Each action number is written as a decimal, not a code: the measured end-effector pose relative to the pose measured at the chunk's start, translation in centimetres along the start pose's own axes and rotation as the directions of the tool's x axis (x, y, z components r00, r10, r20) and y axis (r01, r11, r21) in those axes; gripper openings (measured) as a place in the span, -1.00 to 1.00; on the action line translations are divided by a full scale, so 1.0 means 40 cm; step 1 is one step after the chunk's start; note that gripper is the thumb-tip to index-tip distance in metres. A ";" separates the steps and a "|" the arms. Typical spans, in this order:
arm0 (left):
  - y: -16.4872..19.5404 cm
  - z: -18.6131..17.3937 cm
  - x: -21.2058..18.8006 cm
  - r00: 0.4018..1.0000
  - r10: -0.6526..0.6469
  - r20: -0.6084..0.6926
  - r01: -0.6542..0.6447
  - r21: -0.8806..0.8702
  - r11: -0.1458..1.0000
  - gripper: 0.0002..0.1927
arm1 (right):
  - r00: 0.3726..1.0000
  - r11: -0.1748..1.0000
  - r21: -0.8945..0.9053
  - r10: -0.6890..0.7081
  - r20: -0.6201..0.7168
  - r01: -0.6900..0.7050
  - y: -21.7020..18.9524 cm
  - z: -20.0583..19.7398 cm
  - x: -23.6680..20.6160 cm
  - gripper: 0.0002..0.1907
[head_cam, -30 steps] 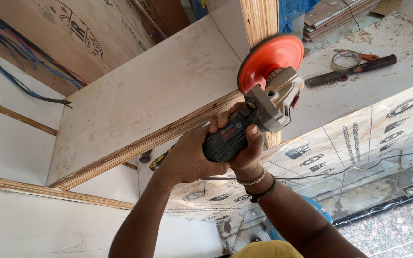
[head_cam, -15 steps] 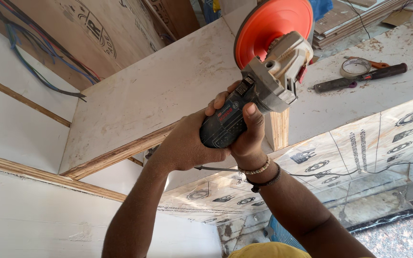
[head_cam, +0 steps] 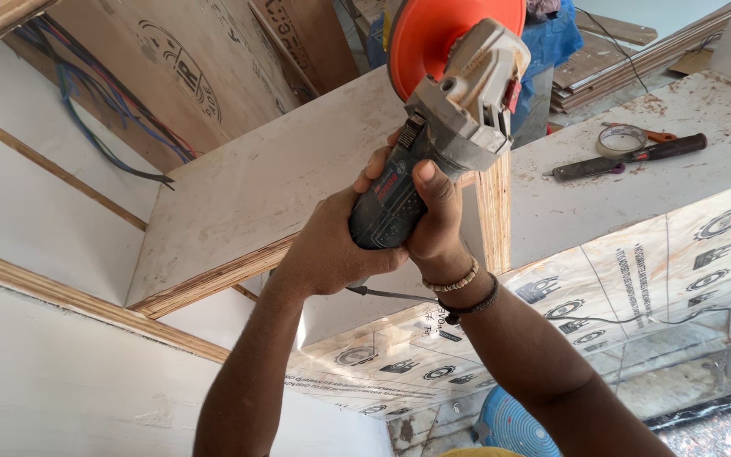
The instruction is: The person is using an angle grinder with a sanding disc to smooth the edges and corners of a wooden shelving unit.
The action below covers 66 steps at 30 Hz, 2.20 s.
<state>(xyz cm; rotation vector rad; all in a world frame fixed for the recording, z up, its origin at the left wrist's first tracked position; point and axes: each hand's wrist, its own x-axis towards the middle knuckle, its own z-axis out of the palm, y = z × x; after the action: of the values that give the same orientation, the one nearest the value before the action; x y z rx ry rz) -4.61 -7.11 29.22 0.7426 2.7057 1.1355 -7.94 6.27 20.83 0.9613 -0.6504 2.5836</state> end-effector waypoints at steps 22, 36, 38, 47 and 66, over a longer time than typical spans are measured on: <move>-0.008 -0.009 0.023 0.994 -0.063 0.091 0.055 0.084 0.995 -0.38 | 0.995 0.998 0.068 -0.003 -0.098 0.010 0.006 -0.001 -0.016 -0.46; 0.088 -0.077 0.058 0.997 0.072 0.027 -0.073 0.054 0.996 -0.35 | 0.994 0.998 -0.046 -0.036 -0.104 0.032 -0.090 0.097 0.103 -0.39; 0.097 -0.076 0.062 0.997 0.078 0.023 -0.080 0.048 0.996 -0.32 | 0.993 0.997 -0.064 -0.042 -0.113 0.034 -0.100 0.103 0.109 -0.38; 0.104 -0.092 0.066 0.995 0.099 -0.008 -0.098 0.080 0.992 -0.29 | 0.992 0.999 -0.044 -0.016 -0.126 0.010 -0.101 0.122 0.131 -0.36; 0.087 -0.096 -0.030 0.997 0.079 0.008 -0.079 -0.030 0.996 -0.47 | 0.996 0.989 -0.120 -0.088 -0.024 0.085 -0.059 0.157 0.054 -0.39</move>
<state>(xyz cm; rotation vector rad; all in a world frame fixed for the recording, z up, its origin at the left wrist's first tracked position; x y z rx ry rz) -3.29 -8.07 34.27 0.8550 2.6676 1.1827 -5.13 5.33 27.24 0.8917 -0.7291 2.4490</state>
